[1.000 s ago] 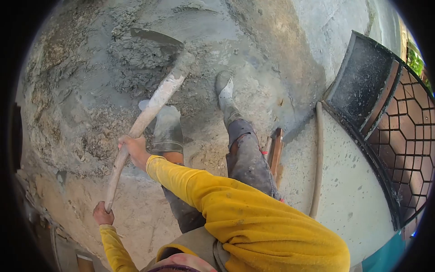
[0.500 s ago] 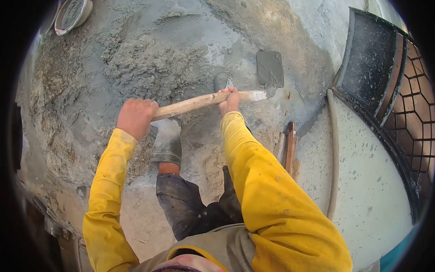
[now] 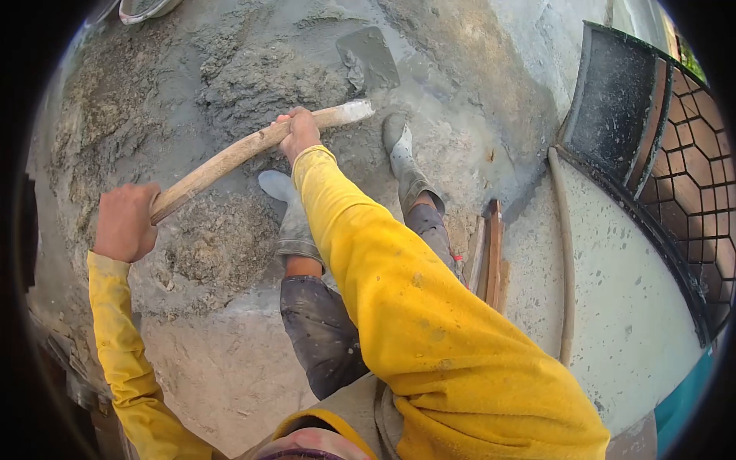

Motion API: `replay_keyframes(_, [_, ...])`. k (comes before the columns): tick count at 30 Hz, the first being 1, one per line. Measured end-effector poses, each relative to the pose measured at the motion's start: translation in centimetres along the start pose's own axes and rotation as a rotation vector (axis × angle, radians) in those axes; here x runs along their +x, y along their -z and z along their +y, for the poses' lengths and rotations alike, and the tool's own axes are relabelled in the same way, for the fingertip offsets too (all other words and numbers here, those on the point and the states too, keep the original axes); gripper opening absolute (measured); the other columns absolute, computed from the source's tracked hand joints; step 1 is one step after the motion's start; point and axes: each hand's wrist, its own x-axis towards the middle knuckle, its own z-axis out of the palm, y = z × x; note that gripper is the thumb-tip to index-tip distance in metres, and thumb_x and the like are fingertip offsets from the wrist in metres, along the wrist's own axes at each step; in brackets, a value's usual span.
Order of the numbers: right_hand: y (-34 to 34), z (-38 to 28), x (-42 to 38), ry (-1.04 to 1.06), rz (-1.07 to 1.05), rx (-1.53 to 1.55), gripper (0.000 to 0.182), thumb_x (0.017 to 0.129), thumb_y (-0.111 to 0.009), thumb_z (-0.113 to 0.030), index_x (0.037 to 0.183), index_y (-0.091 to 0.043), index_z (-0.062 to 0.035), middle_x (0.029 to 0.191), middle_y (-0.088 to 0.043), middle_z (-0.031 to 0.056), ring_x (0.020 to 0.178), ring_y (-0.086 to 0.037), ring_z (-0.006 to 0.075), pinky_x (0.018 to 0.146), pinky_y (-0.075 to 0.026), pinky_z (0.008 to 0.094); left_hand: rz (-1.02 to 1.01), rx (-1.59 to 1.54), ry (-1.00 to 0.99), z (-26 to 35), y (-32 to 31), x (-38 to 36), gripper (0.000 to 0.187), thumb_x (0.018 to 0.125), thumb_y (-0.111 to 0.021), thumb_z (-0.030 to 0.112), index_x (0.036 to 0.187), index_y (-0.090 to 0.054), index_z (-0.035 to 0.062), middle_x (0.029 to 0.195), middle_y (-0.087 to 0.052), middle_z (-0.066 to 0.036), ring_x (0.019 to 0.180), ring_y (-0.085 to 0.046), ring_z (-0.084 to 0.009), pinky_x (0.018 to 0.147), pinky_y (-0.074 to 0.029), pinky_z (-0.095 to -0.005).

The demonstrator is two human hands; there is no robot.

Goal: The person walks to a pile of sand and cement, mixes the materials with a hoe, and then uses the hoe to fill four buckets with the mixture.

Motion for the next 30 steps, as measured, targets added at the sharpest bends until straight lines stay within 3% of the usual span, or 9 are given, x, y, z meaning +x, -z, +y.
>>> replay_keyframes(4, [0.3,10.1,-5.3,-0.087,0.029,-0.186,0.014,0.080,-0.054,-0.006,0.092,-0.047,-0.0029,0.071,-0.051,0.0101,0.058,-0.054,0.0218,0.056,-0.051,0.0424,-0.033,-0.150,0.175,-2.8,-4.1,-12.0,0.025,0.060,-0.068,0.002,0.081,-0.057,0.0088,0.077,-0.061,-0.012,0.075,-0.061,-0.0347,0.064,-0.048,-0.0443])
replay_keyframes(5, [0.9,11.2,-8.1,-0.059,-0.016,-0.275,0.004,0.081,-0.050,-0.005,0.083,-0.046,-0.0044,0.067,-0.049,0.0081,0.058,-0.053,0.0211,0.059,-0.050,0.0412,-0.022,-0.193,0.242,-2.6,-5.6,-14.9,0.024,0.060,-0.068,0.002,0.080,-0.057,0.0088,0.077,-0.061,-0.012,0.075,-0.061,-0.0345,0.064,-0.047,-0.0441])
replay_keyframes(8, [5.6,15.1,-12.8,-0.064,-0.083,-0.403,0.007,0.083,-0.056,-0.007,0.081,-0.050,-0.0034,0.068,-0.051,0.0075,0.062,-0.056,0.0213,0.061,-0.052,0.0402,0.011,-0.376,0.406,-0.7,-13.4,-23.1,0.023,0.059,-0.068,0.003,0.077,-0.056,0.0096,0.076,-0.060,-0.010,0.074,-0.060,-0.0335,0.064,-0.046,-0.0430])
replay_keyframes(12, [11.0,17.2,-16.5,-0.229,-0.137,-0.485,0.008,0.084,-0.059,-0.005,0.086,-0.053,-0.0006,0.074,-0.058,0.0093,0.068,-0.060,0.0218,0.065,-0.052,0.0390,0.018,-0.394,0.498,3.0,-24.9,-31.1,0.025,0.057,-0.071,0.006,0.076,-0.057,0.0120,0.074,-0.058,-0.007,0.071,-0.059,-0.0306,0.062,-0.044,-0.0417])
replay_keyframes(15, [13.0,16.3,-17.0,-0.240,-0.143,-0.563,0.008,0.082,-0.061,-0.004,0.085,-0.057,0.0013,0.075,-0.061,0.0106,0.070,-0.062,0.0226,0.068,-0.052,0.0373,0.056,-0.403,0.487,5.2,-27.9,-31.6,0.026,0.056,-0.072,0.008,0.076,-0.056,0.0129,0.072,-0.058,-0.006,0.070,-0.059,-0.0292,0.061,-0.044,-0.0408])
replay_keyframes(18, [11.8,10.8,-15.0,-0.090,-0.129,-0.511,0.007,0.081,-0.060,-0.004,0.083,-0.056,0.0013,0.072,-0.059,0.0117,0.069,-0.061,0.0238,0.068,-0.052,0.0385,0.163,-0.429,0.411,7.0,-27.2,-25.3,0.025,0.057,-0.071,0.008,0.075,-0.056,0.0134,0.072,-0.058,-0.005,0.069,-0.059,-0.0282,0.062,-0.043,-0.0400])
replay_keyframes(22, [6.7,0.0,-7.0,0.158,-0.108,-0.391,0.010,0.077,-0.059,-0.006,0.081,-0.051,-0.0008,0.069,-0.054,0.0122,0.058,-0.055,0.0251,0.059,-0.051,0.0410,0.313,-0.473,0.313,7.4,-23.0,-9.6,0.021,0.062,-0.068,0.006,0.080,-0.060,0.0139,0.075,-0.061,-0.004,0.073,-0.061,-0.0260,0.066,-0.045,-0.0386])
replay_keyframes(25, [2.0,-8.0,1.8,0.325,-0.021,-0.390,0.011,0.089,-0.051,-0.013,0.088,-0.049,-0.0024,0.072,-0.051,0.0104,0.063,-0.053,0.0238,0.061,-0.051,0.0423,0.362,-0.370,0.189,6.6,-17.7,1.3,0.022,0.065,-0.070,0.007,0.079,-0.054,0.0124,0.077,-0.060,-0.003,0.077,-0.062,-0.0236,0.070,-0.046,-0.0377])
replay_keyframes(30, [-5.6,-7.9,3.2,0.242,0.022,-0.429,0.014,0.090,-0.046,-0.011,0.099,-0.042,-0.0015,0.080,-0.052,0.0123,0.066,-0.052,0.0246,0.063,-0.051,0.0447,0.304,-0.378,0.205,3.5,-11.4,3.5,0.017,0.069,-0.063,0.005,0.084,-0.056,0.0088,0.080,-0.065,-0.010,0.081,-0.064,-0.0317,0.068,-0.048,-0.0436])
